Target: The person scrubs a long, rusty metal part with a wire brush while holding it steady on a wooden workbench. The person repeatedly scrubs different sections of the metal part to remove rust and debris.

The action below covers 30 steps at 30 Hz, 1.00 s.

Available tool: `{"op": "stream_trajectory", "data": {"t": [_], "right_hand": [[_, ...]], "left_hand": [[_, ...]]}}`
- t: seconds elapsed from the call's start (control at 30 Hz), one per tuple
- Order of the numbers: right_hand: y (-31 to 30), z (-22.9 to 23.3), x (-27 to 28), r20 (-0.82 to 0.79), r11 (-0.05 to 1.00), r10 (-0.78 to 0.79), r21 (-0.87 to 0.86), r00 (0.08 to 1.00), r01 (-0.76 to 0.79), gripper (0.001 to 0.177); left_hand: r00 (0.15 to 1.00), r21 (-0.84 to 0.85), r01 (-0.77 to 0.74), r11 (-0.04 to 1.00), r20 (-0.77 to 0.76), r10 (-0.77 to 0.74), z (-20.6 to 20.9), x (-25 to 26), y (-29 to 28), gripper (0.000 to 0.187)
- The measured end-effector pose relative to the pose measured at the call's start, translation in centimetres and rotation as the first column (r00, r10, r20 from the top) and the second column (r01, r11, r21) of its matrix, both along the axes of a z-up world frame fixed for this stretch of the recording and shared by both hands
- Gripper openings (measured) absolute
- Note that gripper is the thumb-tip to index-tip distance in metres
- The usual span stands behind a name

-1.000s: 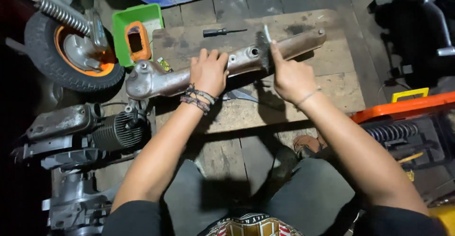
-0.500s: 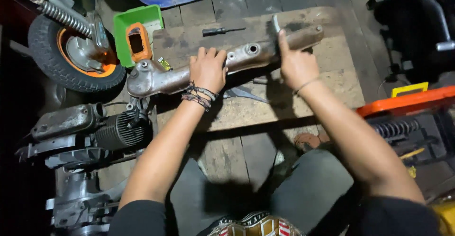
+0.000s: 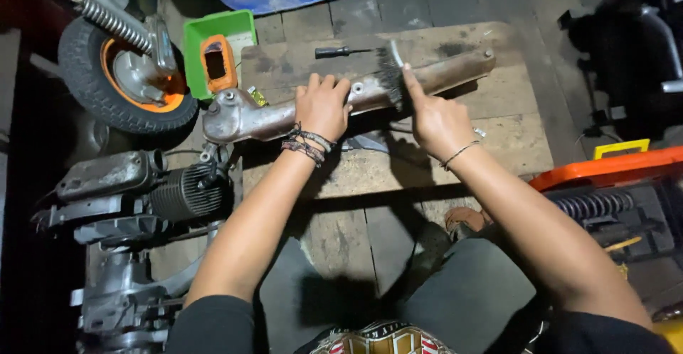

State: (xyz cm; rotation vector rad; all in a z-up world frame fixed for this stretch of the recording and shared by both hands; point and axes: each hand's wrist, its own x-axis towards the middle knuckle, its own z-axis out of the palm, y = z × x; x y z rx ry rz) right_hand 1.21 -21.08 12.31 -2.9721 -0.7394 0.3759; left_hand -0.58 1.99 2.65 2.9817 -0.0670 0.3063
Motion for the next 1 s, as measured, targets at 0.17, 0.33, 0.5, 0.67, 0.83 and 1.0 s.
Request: {"op": "stream_trajectory", "data": {"t": [0.17, 0.33, 0.5, 0.67, 0.83, 1.0], "right_hand": [[-1.3, -2.6, 2.8, 0.052, 0.999, -0.010, -0.051, 0.999, 0.013, 0.072], [-3.1, 0.0, 1.9, -0.006, 0.998, -0.062, 0.005, 0.998, 0.062, 0.065], [-3.6, 2.7, -0.1, -0.103, 0.982, -0.001, -0.190, 0.995, -0.019, 0.066], [-2.4, 3.2, 0.0, -0.112, 0.973, 0.016, -0.228, 0.994, -0.042, 0.070], [-1.1, 2.2, 0.9, 0.016, 0.966, 0.097, -0.243, 0.995, -0.090, 0.069], [-0.6, 3.5, -0.2, -0.019, 0.952, 0.077, -0.295, 0.997, -0.079, 0.070]], "left_hand": [[1.000, 0.018, 0.004, 1.000, 0.007, -0.004, 0.2, -0.2, -0.3, 0.028], [1.000, 0.019, -0.014, 1.000, 0.006, 0.014, 0.8, -0.4, -0.4, 0.028], [1.000, -0.024, -0.009, 1.000, -0.016, 0.008, 1.0, -0.2, -0.2, 0.027], [1.000, -0.009, 0.005, 1.000, 0.002, -0.005, 1.1, -0.2, -0.3, 0.027], [1.000, 0.003, 0.017, 1.000, 0.020, -0.017, 1.0, -0.1, -0.6, 0.028], [0.999, 0.009, 0.029, 1.000, -0.013, -0.029, 1.2, -0.3, -0.4, 0.026]]}}
